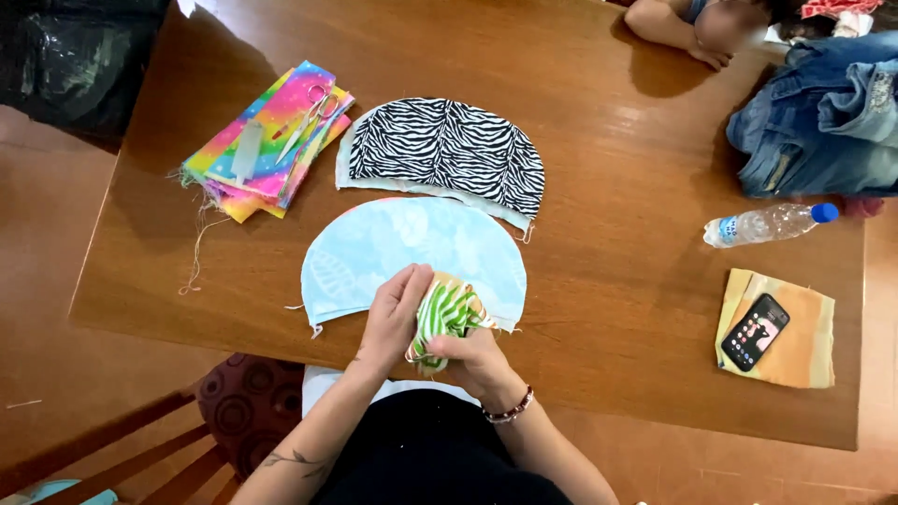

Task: The person is inspecting fabric samples by unfolding them, turning them right-side out, and smoothing them on a wooden table.

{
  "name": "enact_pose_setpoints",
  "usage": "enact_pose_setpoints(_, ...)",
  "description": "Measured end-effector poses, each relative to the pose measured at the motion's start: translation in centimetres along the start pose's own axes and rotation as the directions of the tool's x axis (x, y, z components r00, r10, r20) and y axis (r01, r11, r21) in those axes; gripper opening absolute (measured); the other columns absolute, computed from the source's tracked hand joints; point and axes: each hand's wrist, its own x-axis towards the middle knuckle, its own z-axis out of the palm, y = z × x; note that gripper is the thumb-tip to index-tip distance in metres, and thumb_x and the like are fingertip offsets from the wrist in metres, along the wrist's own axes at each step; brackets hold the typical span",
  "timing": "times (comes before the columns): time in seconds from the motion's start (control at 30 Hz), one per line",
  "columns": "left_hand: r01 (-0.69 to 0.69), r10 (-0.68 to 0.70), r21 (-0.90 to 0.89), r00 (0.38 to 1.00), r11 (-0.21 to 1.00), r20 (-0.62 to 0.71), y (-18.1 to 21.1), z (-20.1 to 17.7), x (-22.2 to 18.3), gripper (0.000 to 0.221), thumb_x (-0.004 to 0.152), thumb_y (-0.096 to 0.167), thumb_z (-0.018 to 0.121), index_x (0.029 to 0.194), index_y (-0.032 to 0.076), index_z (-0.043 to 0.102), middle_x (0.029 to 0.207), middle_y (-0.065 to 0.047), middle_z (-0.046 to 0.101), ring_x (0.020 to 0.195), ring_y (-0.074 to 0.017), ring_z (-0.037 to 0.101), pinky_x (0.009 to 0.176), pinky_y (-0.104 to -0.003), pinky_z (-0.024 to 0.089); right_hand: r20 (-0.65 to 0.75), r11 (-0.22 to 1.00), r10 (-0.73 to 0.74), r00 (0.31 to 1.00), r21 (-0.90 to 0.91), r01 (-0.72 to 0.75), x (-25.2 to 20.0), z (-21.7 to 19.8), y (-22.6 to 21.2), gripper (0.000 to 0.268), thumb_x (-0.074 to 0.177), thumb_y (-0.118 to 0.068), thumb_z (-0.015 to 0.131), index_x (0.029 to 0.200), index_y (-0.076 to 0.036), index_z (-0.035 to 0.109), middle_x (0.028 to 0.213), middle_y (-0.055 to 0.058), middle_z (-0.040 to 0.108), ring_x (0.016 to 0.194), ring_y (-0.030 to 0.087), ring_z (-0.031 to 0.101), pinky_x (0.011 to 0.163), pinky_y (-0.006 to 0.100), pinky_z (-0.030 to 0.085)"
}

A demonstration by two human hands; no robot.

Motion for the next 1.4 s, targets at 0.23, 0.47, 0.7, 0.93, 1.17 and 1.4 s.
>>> enact_pose_setpoints(0.23,0.019,-0.020,-0.027,0.997,0.999,-0.069,1.8,-1.7,0.5,0.044,0.105,0.028,0.057,0.065,0.011,0.055,0.049,0.001,0.049,0.050,-0.0046,0.043,0.049,-0.018,0.035,0.405,0.983,-0.110,0.908,0.180,0.039,-0.3,3.4,-1.2,0.094,0.058,-0.003,0.089,0.141,0.004,0.046,0.129,0.025,0.063,0.120,0.038,0.060,0.099,0.056,0.050)
enact_pose_setpoints(0.47,-0.009,0.009,0.061,1.000,0.998,-0.003,2.1,-2.4,0.5,0.042,0.104,0.027,0.059,0.065,0.013,0.053,0.053,0.003,0.047,0.057,-0.0063,0.040,0.054,-0.021,0.035,0.508,0.994,-0.055,0.859,0.112,-0.002,0.2,1.9,-1.0,0.083,0.069,0.007,0.079,0.145,0.005,0.044,0.134,0.026,0.059,0.121,0.036,0.058,0.100,0.058,0.048)
enact_pose_setpoints(0.7,0.030,-0.033,0.047,0.998,0.998,0.058,1.1,-2.2,0.4,0.043,0.105,0.028,0.058,0.064,0.015,0.052,0.053,0.006,0.046,0.056,-0.0046,0.040,0.055,-0.020,0.034,0.561,0.988,-0.105,0.821,0.152,0.023,0.3,2.6,-0.7,0.081,0.073,0.001,0.080,0.146,0.002,0.045,0.136,0.025,0.059,0.121,0.038,0.059,0.101,0.056,0.048)
enact_pose_setpoints(0.93,0.112,-0.117,0.067,0.990,0.991,0.077,0.7,-2.1,0.2,0.045,0.106,0.033,0.055,0.065,0.015,0.053,0.054,0.004,0.050,0.057,-0.0071,0.043,0.058,-0.022,0.039,0.548,0.987,-0.056,0.835,0.155,-0.035,0.1,-1.4,2.6,0.104,0.055,0.005,0.089,0.147,0.005,0.042,0.139,0.027,0.056,0.125,0.039,0.056,0.105,0.055,0.045)
enact_pose_setpoints(1.17,0.105,-0.130,0.228,0.986,0.968,0.101,-3.7,-3.9,1.5,0.046,0.107,0.042,0.051,0.072,0.012,0.058,0.062,-0.003,0.055,0.066,-0.0135,0.048,0.064,-0.031,0.045,-0.195,0.759,0.344,0.919,-0.518,-0.394,-1.5,6.5,-1.8,0.064,0.067,-0.028,0.092,0.121,0.000,0.072,0.102,0.007,0.075,0.091,0.016,0.064,0.076,0.032,0.052)
enact_pose_setpoints(1.4,-0.068,-0.146,0.687,0.958,0.724,0.248,-1.1,-3.5,8.6,0.056,0.097,0.046,0.058,0.133,0.003,0.055,0.108,-0.028,0.070,0.107,-0.0506,0.065,0.089,-0.061,0.049,-0.158,0.936,0.242,0.957,-0.222,-0.273,-3.2,3.5,-0.9,0.047,0.075,-0.005,0.084,0.118,0.008,0.071,0.104,0.019,0.076,0.093,0.029,0.072,0.083,0.041,0.059)
